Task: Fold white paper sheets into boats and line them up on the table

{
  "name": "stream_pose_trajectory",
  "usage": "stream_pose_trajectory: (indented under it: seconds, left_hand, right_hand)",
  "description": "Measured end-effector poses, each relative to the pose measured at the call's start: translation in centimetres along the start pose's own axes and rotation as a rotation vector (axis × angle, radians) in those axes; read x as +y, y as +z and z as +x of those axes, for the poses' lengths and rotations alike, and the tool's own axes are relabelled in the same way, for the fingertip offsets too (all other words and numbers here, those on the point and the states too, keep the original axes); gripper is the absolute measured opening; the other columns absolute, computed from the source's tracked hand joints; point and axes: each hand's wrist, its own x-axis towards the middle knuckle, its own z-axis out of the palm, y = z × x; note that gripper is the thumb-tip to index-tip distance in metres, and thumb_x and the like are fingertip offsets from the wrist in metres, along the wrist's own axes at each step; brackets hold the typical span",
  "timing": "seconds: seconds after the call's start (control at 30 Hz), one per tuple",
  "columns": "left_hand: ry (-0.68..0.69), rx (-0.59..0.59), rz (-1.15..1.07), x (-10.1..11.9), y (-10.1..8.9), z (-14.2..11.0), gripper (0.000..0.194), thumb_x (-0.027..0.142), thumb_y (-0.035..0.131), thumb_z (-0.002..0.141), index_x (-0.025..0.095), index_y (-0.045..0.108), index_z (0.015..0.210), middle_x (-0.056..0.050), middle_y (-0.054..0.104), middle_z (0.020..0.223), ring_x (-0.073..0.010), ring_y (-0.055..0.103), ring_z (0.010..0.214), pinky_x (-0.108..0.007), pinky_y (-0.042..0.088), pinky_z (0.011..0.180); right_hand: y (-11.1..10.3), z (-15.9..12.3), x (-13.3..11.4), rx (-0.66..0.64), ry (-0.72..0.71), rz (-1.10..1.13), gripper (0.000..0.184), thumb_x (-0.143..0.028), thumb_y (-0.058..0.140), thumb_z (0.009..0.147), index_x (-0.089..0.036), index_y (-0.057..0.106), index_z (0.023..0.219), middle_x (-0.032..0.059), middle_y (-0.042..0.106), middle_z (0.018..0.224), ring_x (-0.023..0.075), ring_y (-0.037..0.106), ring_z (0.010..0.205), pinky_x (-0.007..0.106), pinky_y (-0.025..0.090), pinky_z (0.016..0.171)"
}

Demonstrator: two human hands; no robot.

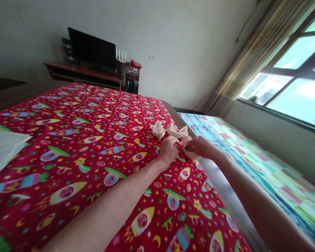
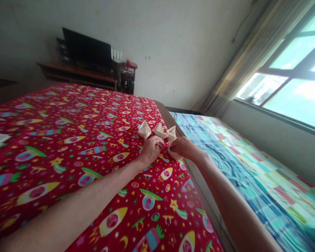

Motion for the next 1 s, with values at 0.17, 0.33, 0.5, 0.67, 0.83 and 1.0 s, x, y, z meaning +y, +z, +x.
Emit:
stream_pose_trajectory:
  seconds: [0.17, 0.33, 0.5, 0.67, 0.83, 1.0]
  left_hand:
    - [0.034, 0.007, 0.041, 0.3, -0.3, -0.2, 0.033, -0.007, 0.040, 0.062, 0.012, 0.066, 0.065, -0.005, 0.063, 0.081, -0.0136, 0.061, 0.076, -0.022, 0.053, 0.069]
    - [0.060, 0.023, 0.073, 0.6, -0.8, -0.7, 0.035, -0.008, 0.039, 0.062, 0.013, 0.067, 0.067, -0.005, 0.063, 0.085, -0.0136, 0.060, 0.078, -0.023, 0.053, 0.072]
    - [0.083, 0.011, 0.098, 1.3, -1.9, -1.6, 0.036, -0.008, 0.038, 0.061, 0.012, 0.066, 0.069, -0.006, 0.064, 0.087, -0.0131, 0.060, 0.075, -0.023, 0.053, 0.069]
    - [0.105, -0.020, 0.143, 2.5, -4.2, -3.0, 0.036, -0.009, 0.037, 0.061, 0.014, 0.065, 0.067, -0.005, 0.065, 0.085, -0.0139, 0.061, 0.080, -0.025, 0.052, 0.078]
    - [0.148, -0.116, 0.190, 3.9, -9.4, -5.7, 0.036, -0.006, 0.038, 0.063, 0.017, 0.065, 0.063, -0.003, 0.066, 0.085, -0.0130, 0.063, 0.077, -0.025, 0.052, 0.077]
    - [0.201, -0.185, 0.457, 4.4, -17.4, -9.0, 0.041, 0.000, 0.037, 0.068, 0.025, 0.068, 0.073, 0.000, 0.067, 0.099, -0.0144, 0.063, 0.091, -0.027, 0.051, 0.085]
  right_hand:
    - [0.7, 0.3, 0.1, 0.008, -0.009, -0.024, 0.025, -0.014, 0.050, 0.077, -0.018, 0.074, 0.078, 0.0022, 0.067, 0.068, 0.0093, 0.048, 0.057, 0.022, 0.026, 0.053]
    - [0.1, -0.3, -0.5, 0.026, -0.034, -0.037, 0.026, -0.013, 0.049, 0.080, -0.017, 0.074, 0.081, 0.0034, 0.068, 0.074, 0.0093, 0.050, 0.061, 0.022, 0.028, 0.055]
    - [-0.6, -1.0, -0.9, 0.082, -0.033, -0.046, 0.026, -0.013, 0.047, 0.082, -0.014, 0.072, 0.077, 0.0046, 0.066, 0.068, 0.0082, 0.046, 0.055, 0.022, 0.026, 0.053]
    - [-0.8, -1.5, -0.2, 0.194, 0.021, -0.040, 0.025, -0.009, 0.046, 0.078, -0.012, 0.068, 0.066, 0.0026, 0.057, 0.054, 0.0072, 0.037, 0.047, 0.023, 0.023, 0.050]
    - [-1.4, -4.0, -1.6, 0.431, 0.133, 0.021, 0.034, -0.027, 0.036, 0.091, -0.013, 0.066, 0.084, 0.0025, 0.057, 0.060, 0.0085, 0.038, 0.050, 0.023, 0.025, 0.050]
    - [0.5, -6.3, -9.2, 0.545, -0.169, 0.238, 0.041, -0.034, 0.036, 0.094, -0.015, 0.057, 0.065, -0.0013, 0.050, 0.053, 0.0065, 0.034, 0.047, 0.022, 0.023, 0.050]
